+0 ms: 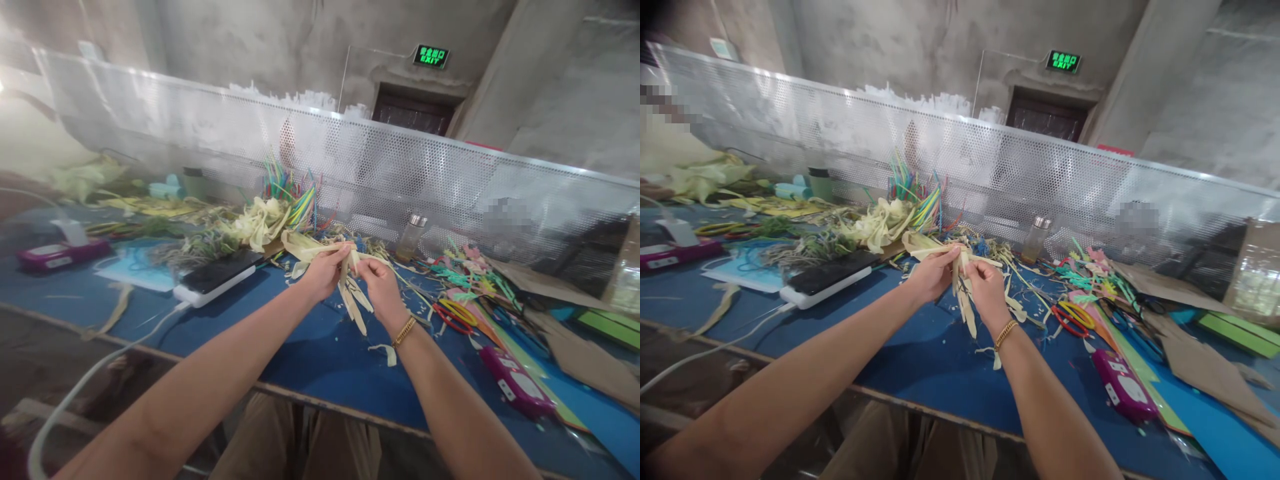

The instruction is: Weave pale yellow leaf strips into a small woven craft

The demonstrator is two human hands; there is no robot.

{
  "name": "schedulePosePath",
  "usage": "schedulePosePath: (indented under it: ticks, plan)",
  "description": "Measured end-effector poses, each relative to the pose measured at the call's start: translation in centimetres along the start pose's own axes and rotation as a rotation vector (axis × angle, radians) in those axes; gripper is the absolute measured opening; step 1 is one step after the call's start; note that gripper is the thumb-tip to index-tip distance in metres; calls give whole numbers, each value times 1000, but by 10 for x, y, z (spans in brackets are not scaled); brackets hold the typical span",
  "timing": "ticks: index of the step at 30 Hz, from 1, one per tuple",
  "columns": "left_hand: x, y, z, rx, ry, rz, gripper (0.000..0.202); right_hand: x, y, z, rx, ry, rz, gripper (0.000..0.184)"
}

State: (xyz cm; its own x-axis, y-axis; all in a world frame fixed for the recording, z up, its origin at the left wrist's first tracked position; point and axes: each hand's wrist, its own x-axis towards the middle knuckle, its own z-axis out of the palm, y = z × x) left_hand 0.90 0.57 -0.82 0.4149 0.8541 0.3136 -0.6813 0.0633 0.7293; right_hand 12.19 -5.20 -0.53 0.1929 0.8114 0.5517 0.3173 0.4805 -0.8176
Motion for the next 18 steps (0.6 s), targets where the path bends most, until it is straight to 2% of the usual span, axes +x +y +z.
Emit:
schedulePosePath:
  ticks: [5, 10, 18]
  plan:
    - [0, -1, -1, -4, 6, -10, 29, -1, 2, -1, -92, 7, -28, 27]
    - [0, -1, 0, 6, -6, -17, 29, 0, 2, -1, -36, -1, 22, 27]
    - [-2, 2, 4, 80, 22, 43, 30, -2, 2, 4, 28, 66, 42, 27]
